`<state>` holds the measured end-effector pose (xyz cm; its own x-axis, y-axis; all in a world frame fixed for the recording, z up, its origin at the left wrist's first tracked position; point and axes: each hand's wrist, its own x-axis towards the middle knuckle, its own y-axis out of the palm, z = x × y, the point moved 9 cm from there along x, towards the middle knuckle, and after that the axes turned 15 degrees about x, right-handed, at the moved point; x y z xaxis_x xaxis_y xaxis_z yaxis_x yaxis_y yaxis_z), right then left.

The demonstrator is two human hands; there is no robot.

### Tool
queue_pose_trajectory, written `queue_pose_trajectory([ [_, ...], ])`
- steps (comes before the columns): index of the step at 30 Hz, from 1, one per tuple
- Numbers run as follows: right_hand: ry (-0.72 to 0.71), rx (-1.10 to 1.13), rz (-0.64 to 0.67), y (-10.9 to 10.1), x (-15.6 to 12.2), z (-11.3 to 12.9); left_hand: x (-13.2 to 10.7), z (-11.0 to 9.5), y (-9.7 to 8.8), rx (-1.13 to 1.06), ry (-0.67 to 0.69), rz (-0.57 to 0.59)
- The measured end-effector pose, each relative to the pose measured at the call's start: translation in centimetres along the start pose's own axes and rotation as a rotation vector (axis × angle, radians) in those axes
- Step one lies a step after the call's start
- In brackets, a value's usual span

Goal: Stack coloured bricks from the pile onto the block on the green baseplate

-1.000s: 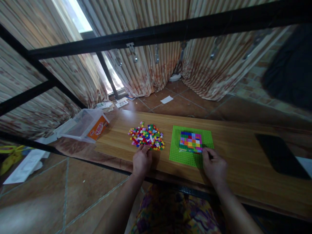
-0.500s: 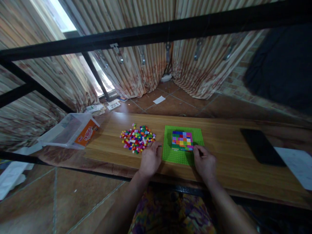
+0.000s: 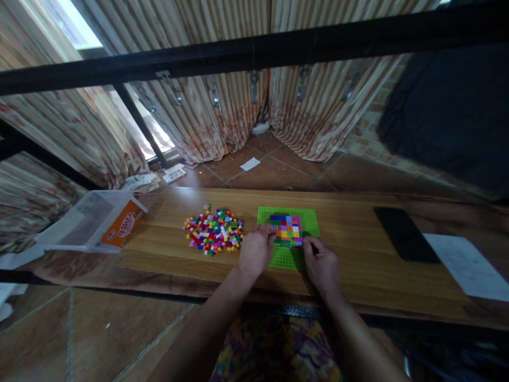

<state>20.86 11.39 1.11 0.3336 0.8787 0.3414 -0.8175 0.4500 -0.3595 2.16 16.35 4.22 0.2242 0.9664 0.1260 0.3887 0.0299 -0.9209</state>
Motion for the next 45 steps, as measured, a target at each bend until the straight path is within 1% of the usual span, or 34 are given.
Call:
queue_pose_trajectory([
  [6, -0.003, 0.001, 0.006, 0.0, 0.0, 0.1, 0.2, -0.2, 0.1, -0.012, 0.053, -0.034],
  [13, 0.001, 0.007, 0.002, 0.0, 0.0, 0.1, -0.2, 0.1, 0.1, -0.051, 0.045, -0.071],
  [20, 0.005, -0.004, 0.003, 0.0, 0.1, 0.0, 0.3, -0.2, 0.0, -0.042, 0.027, -0.035],
  [24, -0.002, -0.005, 0.003, 0.0, 0.1, 0.1, 0.7, 0.0, 0.2, -0.097, -0.007, -0.039],
  [30, 0.001, 0.007, 0.007, 0.0, 0.1, 0.2, 0.4, 1.1, 0.4, -0.297, -0.086, -0.086],
  [34, -0.005, 0.006, 0.004, 0.0, 0.0, 0.4, 0.4, 1.7, 0.4, -0.41, -0.119, -0.067],
  [40, -0.015, -0.015, 0.003, 0.0, 0.0, 0.4, 0.8, 2.4, 0.7, -0.497, -0.192, -0.055],
  [45, -0.018, -0.02, -0.007, -0.1, 0.0, 0.3, 0.8, 2.4, 1.1, -0.509, -0.254, -0.058],
])
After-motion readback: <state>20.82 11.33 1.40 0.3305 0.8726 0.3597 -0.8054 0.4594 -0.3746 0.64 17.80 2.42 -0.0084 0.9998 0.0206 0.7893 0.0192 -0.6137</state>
